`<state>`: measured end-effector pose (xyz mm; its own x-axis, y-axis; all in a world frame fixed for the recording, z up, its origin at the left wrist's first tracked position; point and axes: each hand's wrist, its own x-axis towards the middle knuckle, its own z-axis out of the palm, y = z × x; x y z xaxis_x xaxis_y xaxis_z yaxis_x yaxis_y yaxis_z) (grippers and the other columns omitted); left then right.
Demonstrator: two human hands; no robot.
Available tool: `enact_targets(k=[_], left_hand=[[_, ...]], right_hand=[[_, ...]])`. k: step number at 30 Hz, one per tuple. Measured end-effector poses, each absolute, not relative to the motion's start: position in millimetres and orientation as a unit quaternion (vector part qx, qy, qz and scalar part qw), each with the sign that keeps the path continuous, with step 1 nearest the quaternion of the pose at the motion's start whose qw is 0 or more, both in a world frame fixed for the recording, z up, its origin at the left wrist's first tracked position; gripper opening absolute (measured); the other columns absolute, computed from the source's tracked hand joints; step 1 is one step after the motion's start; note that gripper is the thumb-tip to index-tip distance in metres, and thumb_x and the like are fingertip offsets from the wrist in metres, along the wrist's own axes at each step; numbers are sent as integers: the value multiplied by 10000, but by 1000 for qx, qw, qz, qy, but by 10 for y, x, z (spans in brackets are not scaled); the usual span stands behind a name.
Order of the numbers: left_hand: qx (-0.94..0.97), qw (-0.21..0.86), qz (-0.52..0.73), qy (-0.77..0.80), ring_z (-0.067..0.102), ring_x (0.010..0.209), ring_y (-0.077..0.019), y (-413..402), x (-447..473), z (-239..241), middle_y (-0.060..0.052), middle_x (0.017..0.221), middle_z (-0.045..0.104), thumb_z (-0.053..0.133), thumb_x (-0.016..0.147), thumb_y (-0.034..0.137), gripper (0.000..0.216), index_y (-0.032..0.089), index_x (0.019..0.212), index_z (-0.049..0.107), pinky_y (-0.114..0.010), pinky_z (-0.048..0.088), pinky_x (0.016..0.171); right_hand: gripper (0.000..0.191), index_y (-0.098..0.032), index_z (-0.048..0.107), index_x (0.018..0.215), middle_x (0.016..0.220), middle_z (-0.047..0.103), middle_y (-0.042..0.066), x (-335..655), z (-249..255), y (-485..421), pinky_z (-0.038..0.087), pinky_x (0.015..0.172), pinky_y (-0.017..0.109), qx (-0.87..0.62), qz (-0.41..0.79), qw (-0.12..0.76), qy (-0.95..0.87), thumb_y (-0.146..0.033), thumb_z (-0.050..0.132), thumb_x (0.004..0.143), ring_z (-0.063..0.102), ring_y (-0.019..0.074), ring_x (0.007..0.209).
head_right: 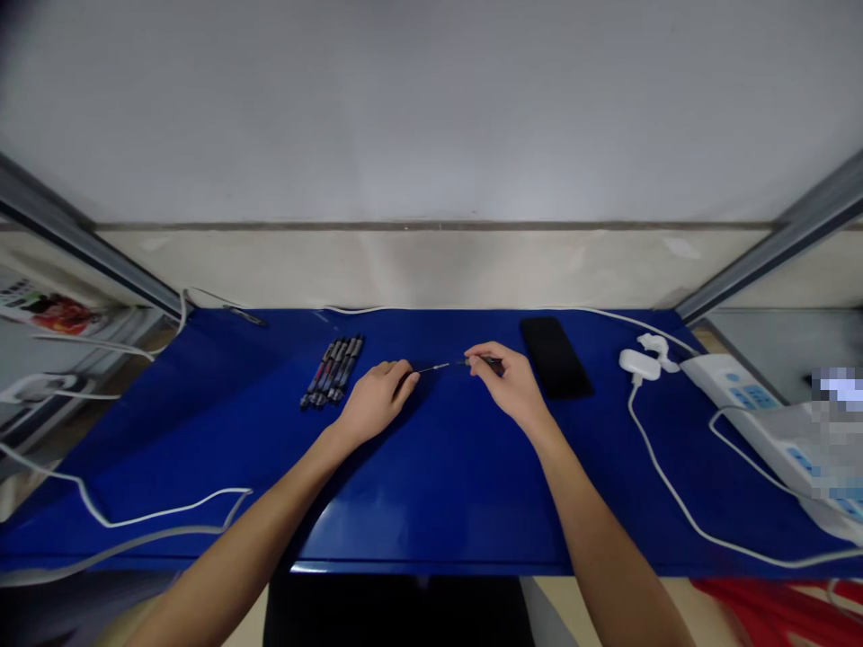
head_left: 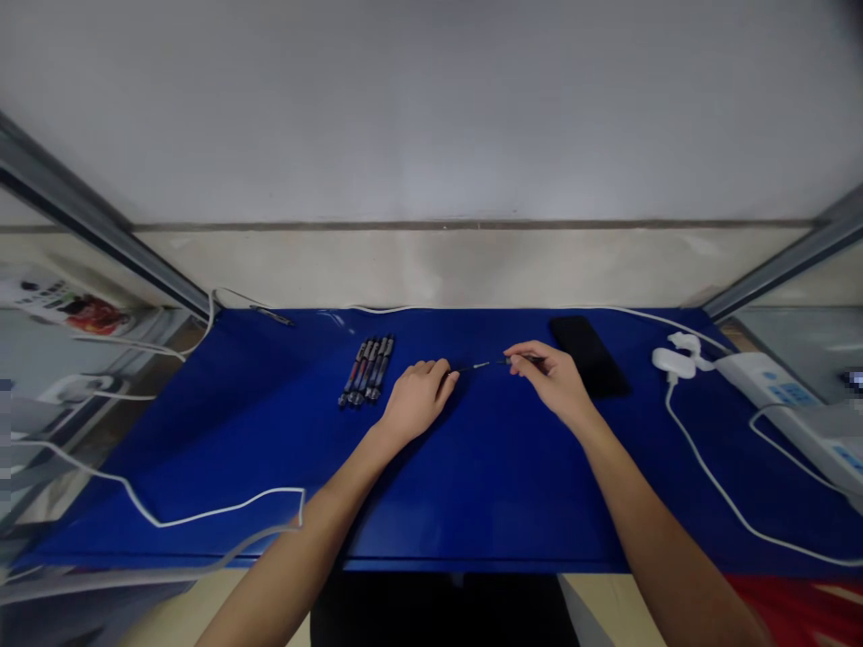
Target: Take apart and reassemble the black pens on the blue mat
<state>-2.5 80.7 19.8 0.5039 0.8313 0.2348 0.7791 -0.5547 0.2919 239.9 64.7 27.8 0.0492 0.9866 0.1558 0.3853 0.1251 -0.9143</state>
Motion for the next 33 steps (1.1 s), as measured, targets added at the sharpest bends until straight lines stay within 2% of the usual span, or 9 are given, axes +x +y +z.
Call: enact_targets(k=[3,8,12,14,17,19,22,25,33], left_hand=[[855,78,188,477,571,781,-198,821,-36,194,-33,794,609,319,1021,383,303,196,913,532,-302,400,693],[846,87,208,484,576,743,-192,826,-40,190,-36,765,617,336,1013,418,332,194,900,554,-295,396,660],[848,74,217,477,568,708,-181,817,-36,197,-34,732,615,344,1006,454,373,193,871,574,-289,390,652],[852,69,219,470,564,708,-179,807,-32,204,-32,725,614,362,999,472,385,193,847,579,-290,392,665],[860,64,214,458,561,719,-179,787,-22,212,-30,721,612,377,991,488,398,193,820,582,-296,395,694],[864,63,212,452,558,721,-178,775,-14,212,-28,724,612,374,989,495,405,194,812,580,-301,395,707],[863,73,217,450,556,724,-176,772,-9,212,-29,738,614,376,989,491,395,195,825,581,-299,390,712],[847,106,238,464,547,704,-165,800,-25,225,-17,720,596,358,1002,444,370,198,832,575,-282,370,684],[777,282,292,481,371,526,-95,881,-91,260,49,557,373,360,990,446,430,183,670,474,-246,256,549]], right_hand=[[246,-200,673,971,810,687,58,2501,170,704,495,643,335,-615,256,455,-591,-411,594,873,628,191,686],[127,-207,620,865,806,640,70,2577,8,755,492,770,412,-638,99,373,-667,-331,594,862,595,235,782],[242,-207,656,887,909,644,106,2474,64,714,474,817,434,-625,50,384,-678,-404,521,926,581,264,873],[341,-209,671,846,864,655,94,2375,140,666,470,814,411,-612,90,405,-673,-443,453,964,597,253,864],[491,-207,673,771,705,645,48,2215,244,582,478,691,333,-582,262,404,-655,-483,340,1002,614,192,692],[488,-205,659,722,644,618,25,2133,283,540,448,593,299,-577,318,377,-652,-516,386,981,579,164,594],[424,-204,646,713,627,607,5,2090,291,530,407,524,276,-574,344,352,-654,-518,474,942,541,143,533],[345,-204,677,795,689,650,16,2142,261,574,445,574,281,-569,353,381,-638,-488,525,918,592,158,604],[254,-214,707,847,736,681,25,2270,221,626,477,646,305,-568,366,409,-613,-446,608,872,634,180,692]])
